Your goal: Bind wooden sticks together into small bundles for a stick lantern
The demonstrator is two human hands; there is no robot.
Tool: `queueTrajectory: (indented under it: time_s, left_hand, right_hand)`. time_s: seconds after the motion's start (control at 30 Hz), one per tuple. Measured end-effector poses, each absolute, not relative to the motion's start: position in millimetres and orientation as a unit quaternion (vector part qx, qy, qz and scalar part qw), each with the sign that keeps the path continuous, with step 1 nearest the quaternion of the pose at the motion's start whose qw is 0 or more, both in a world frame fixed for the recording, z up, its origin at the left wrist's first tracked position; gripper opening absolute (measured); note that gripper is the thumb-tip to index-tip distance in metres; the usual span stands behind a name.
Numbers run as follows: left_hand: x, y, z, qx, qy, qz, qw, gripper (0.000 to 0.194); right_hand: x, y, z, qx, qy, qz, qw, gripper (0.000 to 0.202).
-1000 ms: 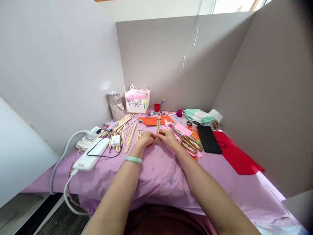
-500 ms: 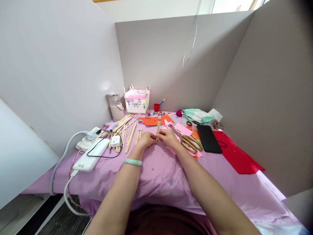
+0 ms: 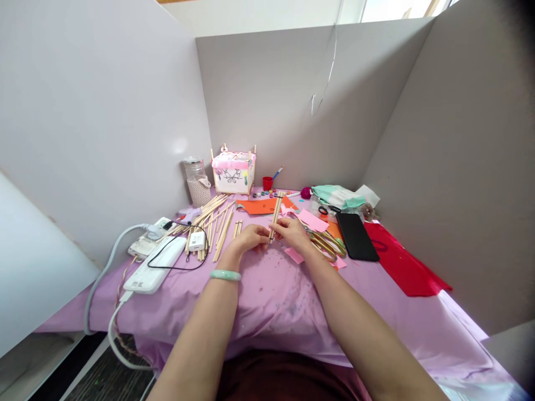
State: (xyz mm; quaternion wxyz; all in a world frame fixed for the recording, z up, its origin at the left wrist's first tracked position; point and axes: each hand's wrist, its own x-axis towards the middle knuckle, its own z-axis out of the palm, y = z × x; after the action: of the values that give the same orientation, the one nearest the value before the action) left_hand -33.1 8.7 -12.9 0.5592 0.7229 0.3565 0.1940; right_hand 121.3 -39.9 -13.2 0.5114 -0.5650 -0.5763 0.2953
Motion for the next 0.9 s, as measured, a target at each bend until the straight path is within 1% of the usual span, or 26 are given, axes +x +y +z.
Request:
queueTrajectory:
  time_s: [0.17, 0.33, 0.5, 0.67, 0.9]
  left_hand:
    - [-34.2, 8.6, -12.4, 0.688, 0.32, 0.211, 0.616, 0.014]
    - [-35.7, 8.5, -13.1, 0.685, 0.295, 0.206, 0.634, 0.017]
    - [-34.4, 8.3, -14.3, 0.672, 0.319, 0.221, 0.631, 0.011]
    - [-29.7, 4.1, -9.7, 0.684, 0.359, 0.216, 0.597, 0.003]
    - [-28.8, -2.7, -4.0, 0.741, 0.425, 0.205, 0.478, 0.01]
  right_hand:
    - [123.1, -43.4, -9.2, -0.526, -0.534, 0.379, 0.543, 0.025]
    - [123.7, -42.5, -11.4, -0.529, -0.527, 0.372, 0.551, 0.026]
    - [122.7, -44.0, -9.4, -0.525, -0.554, 0.36, 0.537, 0.026]
    - [120.2, -43.3, -11.8, -0.528, -0.595, 0.306, 0.523, 0.025]
    - [117.4, -38.8, -21.2, -0.546, -0.648, 0.228, 0.479, 0.02]
